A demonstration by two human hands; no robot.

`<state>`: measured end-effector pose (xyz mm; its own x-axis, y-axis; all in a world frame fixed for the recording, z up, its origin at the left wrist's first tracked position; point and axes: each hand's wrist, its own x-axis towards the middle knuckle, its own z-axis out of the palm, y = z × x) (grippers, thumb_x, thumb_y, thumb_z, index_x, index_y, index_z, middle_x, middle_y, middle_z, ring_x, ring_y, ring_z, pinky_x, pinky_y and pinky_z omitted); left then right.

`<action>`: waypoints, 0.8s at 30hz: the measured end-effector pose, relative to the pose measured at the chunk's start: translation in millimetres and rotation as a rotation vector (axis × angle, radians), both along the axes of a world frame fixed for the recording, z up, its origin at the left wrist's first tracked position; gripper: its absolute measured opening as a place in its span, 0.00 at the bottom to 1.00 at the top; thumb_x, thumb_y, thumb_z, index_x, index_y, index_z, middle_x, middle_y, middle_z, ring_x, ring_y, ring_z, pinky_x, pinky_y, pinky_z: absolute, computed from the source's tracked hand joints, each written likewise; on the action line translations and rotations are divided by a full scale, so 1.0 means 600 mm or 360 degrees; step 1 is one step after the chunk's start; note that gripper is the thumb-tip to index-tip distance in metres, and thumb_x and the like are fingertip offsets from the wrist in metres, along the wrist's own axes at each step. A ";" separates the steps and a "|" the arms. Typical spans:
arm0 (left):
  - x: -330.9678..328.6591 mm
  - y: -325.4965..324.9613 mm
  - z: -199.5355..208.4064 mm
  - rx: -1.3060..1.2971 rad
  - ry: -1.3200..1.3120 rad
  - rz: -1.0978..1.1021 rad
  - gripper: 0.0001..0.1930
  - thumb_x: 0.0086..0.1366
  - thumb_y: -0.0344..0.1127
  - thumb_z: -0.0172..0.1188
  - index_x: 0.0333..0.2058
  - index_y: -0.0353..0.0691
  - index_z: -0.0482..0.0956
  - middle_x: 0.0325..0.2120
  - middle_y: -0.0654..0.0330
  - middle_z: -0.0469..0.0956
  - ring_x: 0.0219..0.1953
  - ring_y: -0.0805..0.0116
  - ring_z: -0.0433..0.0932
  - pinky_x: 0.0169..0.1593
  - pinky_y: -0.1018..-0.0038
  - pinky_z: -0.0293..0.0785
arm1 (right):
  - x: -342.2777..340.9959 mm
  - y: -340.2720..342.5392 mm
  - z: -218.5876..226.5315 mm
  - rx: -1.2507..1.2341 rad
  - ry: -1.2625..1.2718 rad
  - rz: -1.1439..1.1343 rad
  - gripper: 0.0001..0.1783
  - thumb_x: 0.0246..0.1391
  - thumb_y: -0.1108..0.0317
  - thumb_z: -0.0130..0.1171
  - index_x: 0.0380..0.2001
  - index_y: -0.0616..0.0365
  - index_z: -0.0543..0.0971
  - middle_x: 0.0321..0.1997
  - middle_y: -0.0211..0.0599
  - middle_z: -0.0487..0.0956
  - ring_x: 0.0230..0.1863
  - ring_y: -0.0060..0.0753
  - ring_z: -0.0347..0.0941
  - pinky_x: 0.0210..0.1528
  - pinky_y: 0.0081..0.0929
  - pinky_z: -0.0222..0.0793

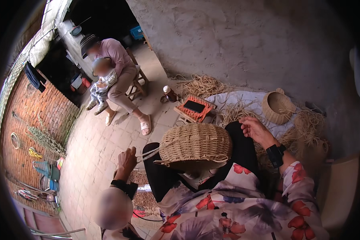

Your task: Weaving a small basket from straw or natural fibers.

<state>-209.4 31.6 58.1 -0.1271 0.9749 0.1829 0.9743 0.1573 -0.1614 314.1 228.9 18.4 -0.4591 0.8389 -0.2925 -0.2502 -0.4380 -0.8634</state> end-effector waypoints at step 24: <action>0.029 -0.108 0.079 0.0129 -0.2500 0.0572 0.18 0.66 0.49 0.53 0.27 0.39 0.75 0.16 0.70 0.68 0.16 0.84 0.62 0.19 0.84 0.54 | -0.126 -0.071 0.132 0.1190 -0.0480 0.0174 0.06 0.53 0.72 0.53 0.34 0.59 0.76 0.26 0.24 0.73 0.24 0.14 0.69 0.25 0.16 0.66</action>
<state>-192.0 -33.2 105.7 -0.4374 0.8496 -0.2949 0.0729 0.3604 0.9300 238.3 186.1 97.5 -0.5406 0.8164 0.2032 0.0509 0.2728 -0.9607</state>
